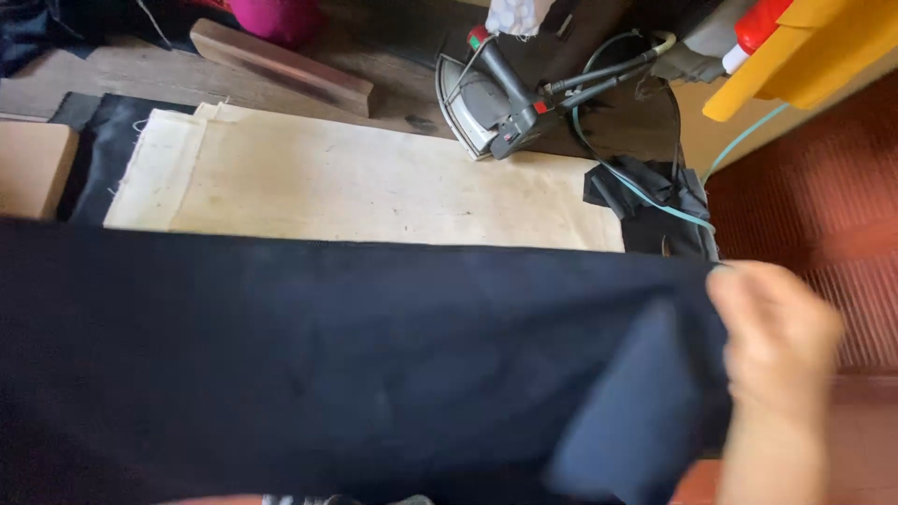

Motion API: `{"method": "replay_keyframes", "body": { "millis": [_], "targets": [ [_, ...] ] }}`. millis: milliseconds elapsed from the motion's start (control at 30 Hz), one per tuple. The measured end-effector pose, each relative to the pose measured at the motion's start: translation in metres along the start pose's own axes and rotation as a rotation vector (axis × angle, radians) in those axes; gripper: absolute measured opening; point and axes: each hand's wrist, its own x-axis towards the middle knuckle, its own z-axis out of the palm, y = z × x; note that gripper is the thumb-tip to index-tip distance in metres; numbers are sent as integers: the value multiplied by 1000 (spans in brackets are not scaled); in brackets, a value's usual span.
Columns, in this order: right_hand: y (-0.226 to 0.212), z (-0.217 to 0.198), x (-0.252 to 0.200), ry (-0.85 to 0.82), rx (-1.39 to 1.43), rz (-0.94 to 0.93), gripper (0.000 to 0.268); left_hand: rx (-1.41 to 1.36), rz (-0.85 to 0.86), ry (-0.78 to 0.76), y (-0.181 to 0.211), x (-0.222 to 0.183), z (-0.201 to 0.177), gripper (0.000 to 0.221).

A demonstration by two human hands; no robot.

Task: Pressing and flattening seams on a dark blue garment using a steam iron and a wooden clapper.

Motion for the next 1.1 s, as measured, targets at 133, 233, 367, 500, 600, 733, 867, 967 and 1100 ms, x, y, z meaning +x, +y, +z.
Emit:
{"method": "replay_keyframes", "body": {
  "millis": [133,233,367,500,600,733,867,967,1100],
  "targets": [
    [16,80,22,-331,19,12,20,-5,-53,-28,-15,18,18,19],
    [64,151,38,-503,-85,-105,29,366,-29,-104,21,37,53,20],
    [67,190,42,-708,-50,227,24,765,-68,-116,85,27,112,43],
    [95,190,55,-731,80,346,34,938,373,-56,209,-14,201,34],
    [107,179,54,-695,180,407,40,496,625,-123,266,-61,281,47],
    [124,176,55,-667,263,476,39,292,534,-481,304,-88,342,75],
    [135,178,50,-656,291,451,34,283,462,-264,286,-77,364,36],
    [150,175,43,-547,296,458,33,-22,-130,-509,284,-61,338,31],
    [158,153,17,-399,152,415,19,-184,-304,-417,269,-78,314,42]
  ]
}}
